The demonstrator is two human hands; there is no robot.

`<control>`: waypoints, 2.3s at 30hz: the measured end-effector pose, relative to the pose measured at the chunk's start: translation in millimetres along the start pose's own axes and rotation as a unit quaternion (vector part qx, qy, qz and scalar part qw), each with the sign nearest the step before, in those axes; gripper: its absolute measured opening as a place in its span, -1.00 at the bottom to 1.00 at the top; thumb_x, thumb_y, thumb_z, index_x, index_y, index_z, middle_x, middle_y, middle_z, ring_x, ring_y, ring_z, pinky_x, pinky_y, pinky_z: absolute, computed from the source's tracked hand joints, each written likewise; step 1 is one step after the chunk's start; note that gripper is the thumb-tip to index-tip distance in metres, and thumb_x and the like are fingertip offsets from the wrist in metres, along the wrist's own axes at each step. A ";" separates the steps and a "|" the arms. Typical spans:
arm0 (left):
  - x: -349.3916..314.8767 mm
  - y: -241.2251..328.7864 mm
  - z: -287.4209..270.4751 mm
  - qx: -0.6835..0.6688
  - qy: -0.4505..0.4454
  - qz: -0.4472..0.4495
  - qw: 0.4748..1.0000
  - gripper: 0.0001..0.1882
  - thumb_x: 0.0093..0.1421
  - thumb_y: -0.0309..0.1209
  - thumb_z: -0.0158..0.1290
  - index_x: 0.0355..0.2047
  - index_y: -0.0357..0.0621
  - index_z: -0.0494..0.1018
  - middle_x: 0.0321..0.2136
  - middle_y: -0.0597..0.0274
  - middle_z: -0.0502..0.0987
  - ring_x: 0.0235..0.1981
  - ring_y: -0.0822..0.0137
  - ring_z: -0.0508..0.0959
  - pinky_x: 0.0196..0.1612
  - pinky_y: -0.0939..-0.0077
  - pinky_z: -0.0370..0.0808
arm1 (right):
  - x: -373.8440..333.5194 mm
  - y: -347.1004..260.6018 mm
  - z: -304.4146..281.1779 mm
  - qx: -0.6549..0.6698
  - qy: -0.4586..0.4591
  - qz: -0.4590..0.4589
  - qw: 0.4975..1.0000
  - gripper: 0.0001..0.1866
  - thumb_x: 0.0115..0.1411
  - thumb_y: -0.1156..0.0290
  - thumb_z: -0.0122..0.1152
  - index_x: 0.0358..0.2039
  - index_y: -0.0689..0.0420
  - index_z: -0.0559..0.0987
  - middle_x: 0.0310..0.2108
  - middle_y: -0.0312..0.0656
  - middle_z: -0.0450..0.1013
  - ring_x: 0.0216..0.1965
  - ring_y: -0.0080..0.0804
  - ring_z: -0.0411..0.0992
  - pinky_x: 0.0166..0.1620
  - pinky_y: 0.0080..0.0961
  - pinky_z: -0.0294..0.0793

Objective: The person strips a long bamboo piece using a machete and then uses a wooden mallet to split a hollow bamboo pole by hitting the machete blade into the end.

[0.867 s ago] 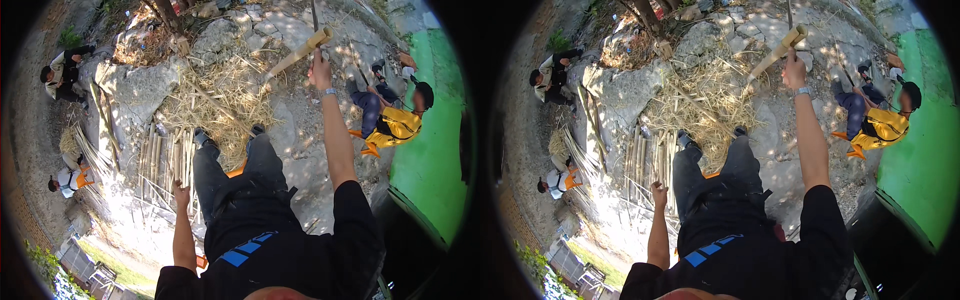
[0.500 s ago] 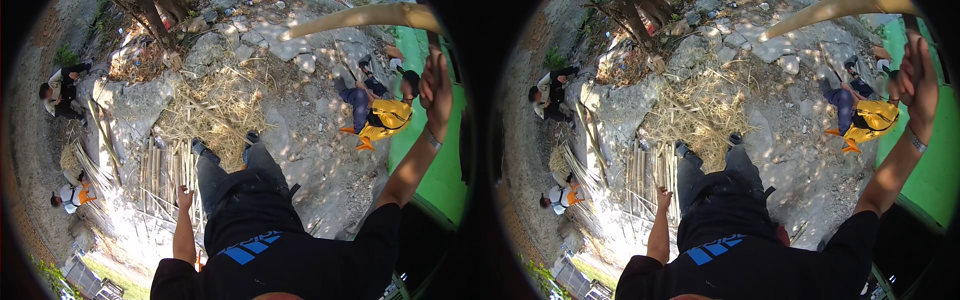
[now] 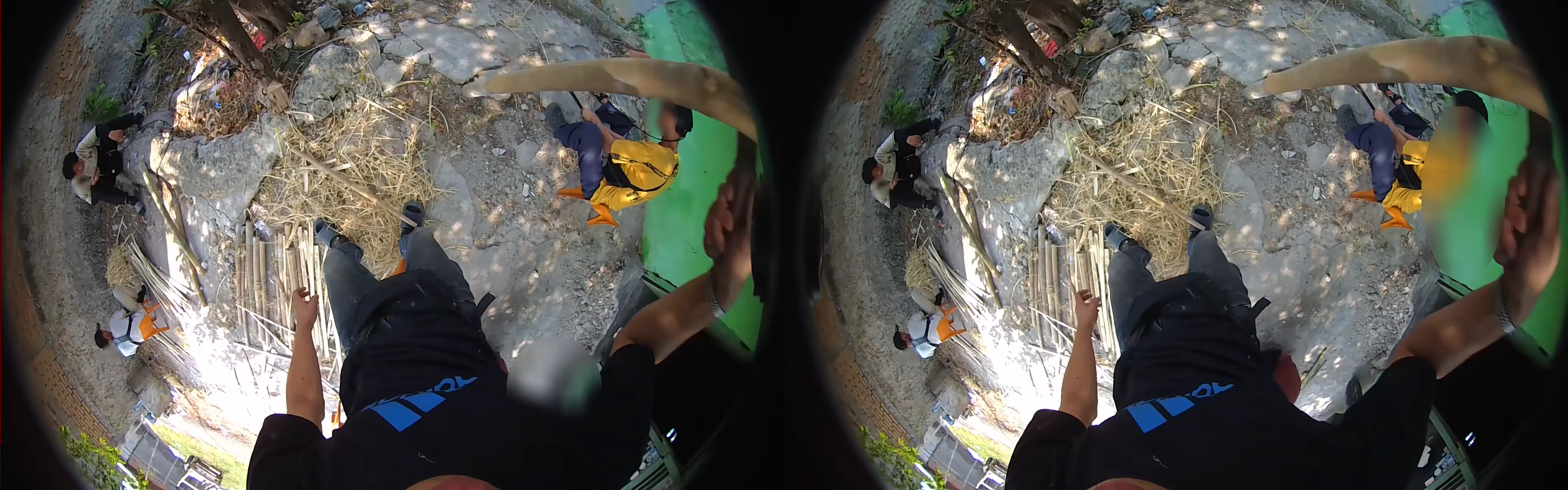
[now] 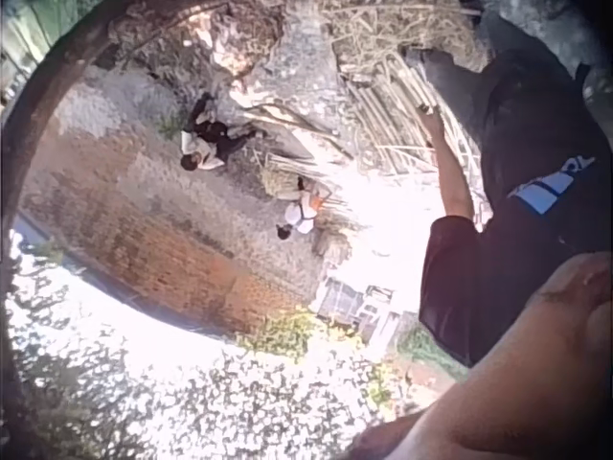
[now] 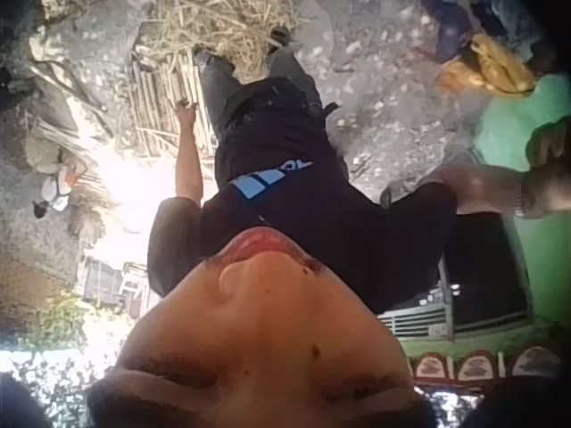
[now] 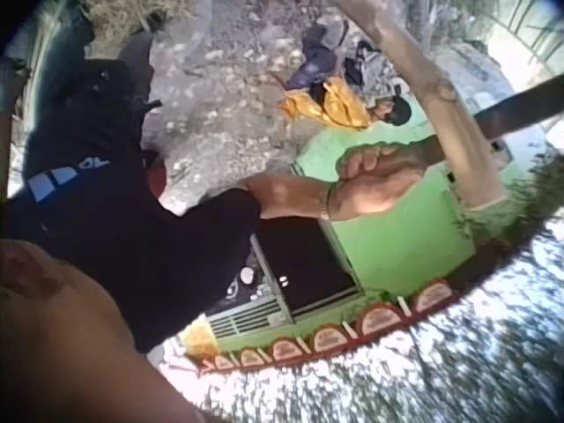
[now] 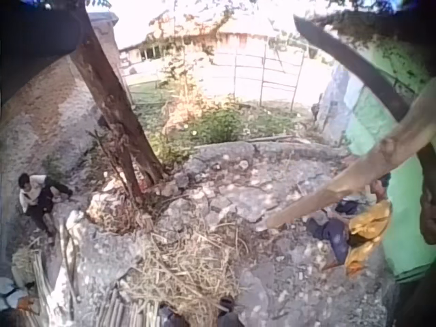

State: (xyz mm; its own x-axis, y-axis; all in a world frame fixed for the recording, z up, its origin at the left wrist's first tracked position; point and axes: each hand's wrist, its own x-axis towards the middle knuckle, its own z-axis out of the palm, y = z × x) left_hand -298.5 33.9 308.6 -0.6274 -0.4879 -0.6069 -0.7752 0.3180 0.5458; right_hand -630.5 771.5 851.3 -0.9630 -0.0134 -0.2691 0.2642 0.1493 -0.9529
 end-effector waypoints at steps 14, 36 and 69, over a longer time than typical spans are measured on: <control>-35.6 42.0 -33.4 0.006 0.066 0.094 0.993 -0.51 0.14 -0.51 0.18 0.09 -0.25 0.35 -0.10 0.01 0.55 -0.34 0.24 0.61 -0.24 0.36 0.56 | 258.9 400.3 292.0 -0.226 0.018 -0.023 0.974 -0.49 0.27 -0.05 0.23 -0.34 0.26 0.57 -0.40 0.09 0.55 -0.31 0.00 0.55 -0.20 -0.20 0.47; -28.7 403.2 113.2 -0.008 -0.144 0.536 0.832 0.06 -0.07 -0.06 0.47 0.32 -0.27 0.18 0.17 -0.14 0.37 0.21 -0.08 0.40 0.28 0.09 0.36 | -18.8 230.9 229.4 0.192 -0.047 0.067 0.978 -0.86 0.10 0.61 0.23 -0.47 0.16 0.42 -0.70 -0.40 0.24 -0.77 -0.65 0.17 -0.70 -0.58 0.10; -72.1 287.4 59.0 -0.300 -0.242 0.117 0.915 -0.30 0.25 -0.36 0.15 0.36 -0.23 0.16 0.15 -0.02 0.45 0.18 0.22 0.45 0.20 0.29 0.40 | -27.1 270.3 414.4 -0.061 -0.045 -0.041 0.996 -0.76 0.00 0.39 0.35 -0.39 0.26 0.54 -0.63 -0.12 0.39 -0.64 -0.40 0.38 -0.50 -0.39 0.38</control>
State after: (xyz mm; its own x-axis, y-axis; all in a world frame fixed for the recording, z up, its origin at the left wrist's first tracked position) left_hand -480.5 208.4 475.1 -0.8424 0.0001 -0.5389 -0.5271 -0.2079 0.8240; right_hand -511.1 402.6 543.0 -0.9711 -0.1184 -0.2072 0.1707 0.2623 -0.9498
